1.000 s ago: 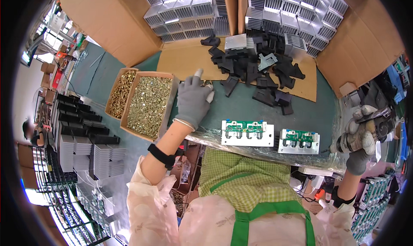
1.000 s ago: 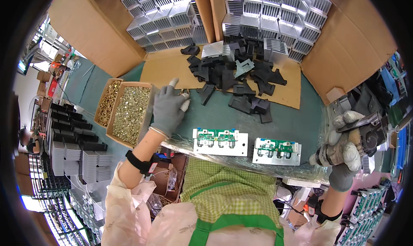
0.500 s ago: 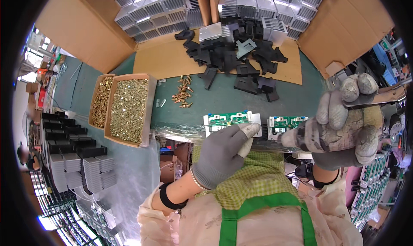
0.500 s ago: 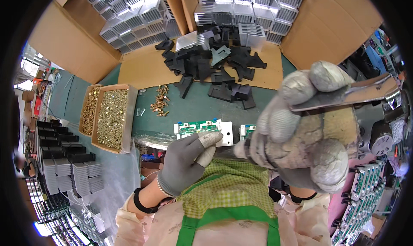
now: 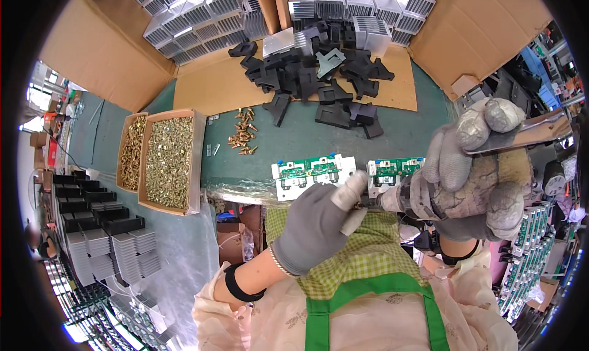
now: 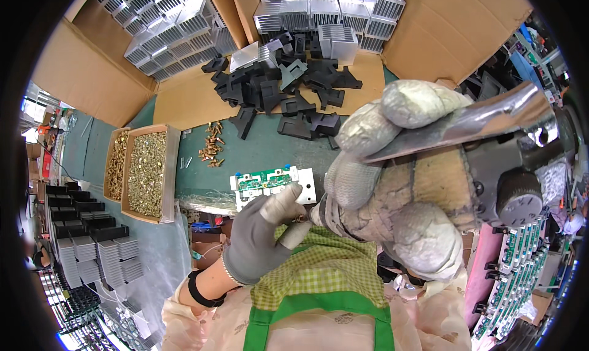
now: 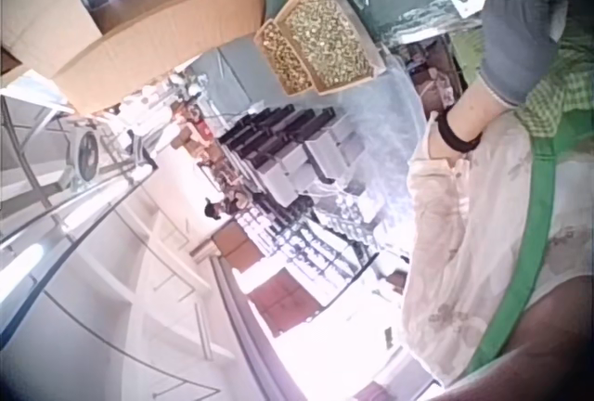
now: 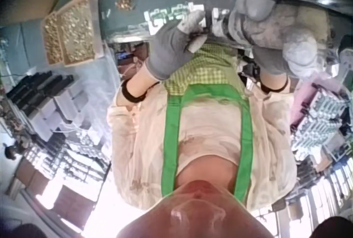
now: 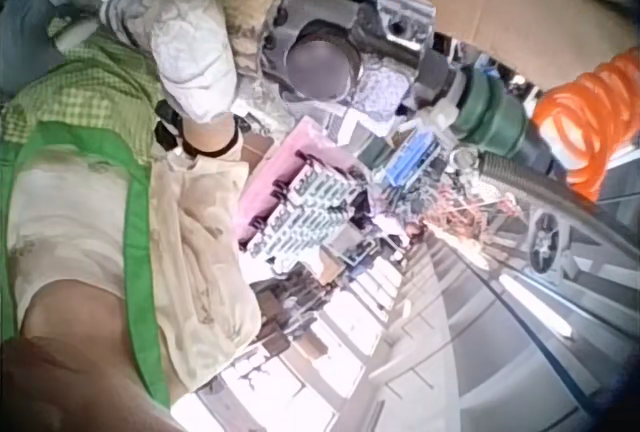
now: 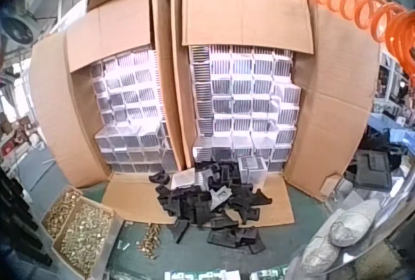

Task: Assemble electronic modules by attaching components and using an electric screwdriver.

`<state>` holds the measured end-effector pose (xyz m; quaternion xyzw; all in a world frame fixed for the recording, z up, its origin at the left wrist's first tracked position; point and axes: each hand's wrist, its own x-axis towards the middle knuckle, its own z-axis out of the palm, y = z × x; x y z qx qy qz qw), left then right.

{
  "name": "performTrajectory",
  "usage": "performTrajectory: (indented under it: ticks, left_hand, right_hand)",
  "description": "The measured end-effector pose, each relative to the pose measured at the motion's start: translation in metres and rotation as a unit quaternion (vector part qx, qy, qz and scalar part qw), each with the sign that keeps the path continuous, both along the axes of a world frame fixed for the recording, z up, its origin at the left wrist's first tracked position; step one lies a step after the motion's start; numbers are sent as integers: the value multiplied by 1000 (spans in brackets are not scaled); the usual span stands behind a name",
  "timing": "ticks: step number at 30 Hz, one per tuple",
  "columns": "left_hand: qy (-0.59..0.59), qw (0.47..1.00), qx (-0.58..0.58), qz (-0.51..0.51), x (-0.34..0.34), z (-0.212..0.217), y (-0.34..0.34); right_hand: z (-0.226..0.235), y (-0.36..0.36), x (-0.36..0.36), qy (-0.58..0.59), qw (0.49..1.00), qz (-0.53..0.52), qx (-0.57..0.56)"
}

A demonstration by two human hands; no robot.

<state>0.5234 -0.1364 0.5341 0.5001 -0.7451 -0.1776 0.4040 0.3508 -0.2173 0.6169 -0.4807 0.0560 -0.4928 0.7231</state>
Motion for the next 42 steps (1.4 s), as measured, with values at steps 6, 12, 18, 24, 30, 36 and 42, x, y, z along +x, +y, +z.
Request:
performTrajectory:
  ticks: [6, 12, 18, 24, 30, 36, 42]
  left_hand:
    - [-78, 994, -62, -54, 3, 9, -11]
    - [-306, 925, 56, 217, 85, 8, -73]
    - [-347, 857, 308, 225, 96, -20, -112]
    - [-527, 825, 64, 191, 95, -17, -97]
    - [-391, 919, 25, -39, 104, -14, -88]
    - [-400, 909, 72, 91, 112, -20, -84]
    - [-358, 919, 113, 121, 104, -41, -92]
  right_hand:
    - [-4, -6, -11, -1, 1000, -9, 12]
    - [-9, -33, -44, 54, 994, -97, -10]
    - [-32, -46, -67, 67, 981, -175, -51]
    - [-40, -48, -81, 92, 981, -167, -43]
    - [-45, -54, -90, -14, 994, -103, 21]
    - [-50, -51, -104, 60, 989, -131, -40]
    - [-52, -54, -104, -46, 997, -67, -9]
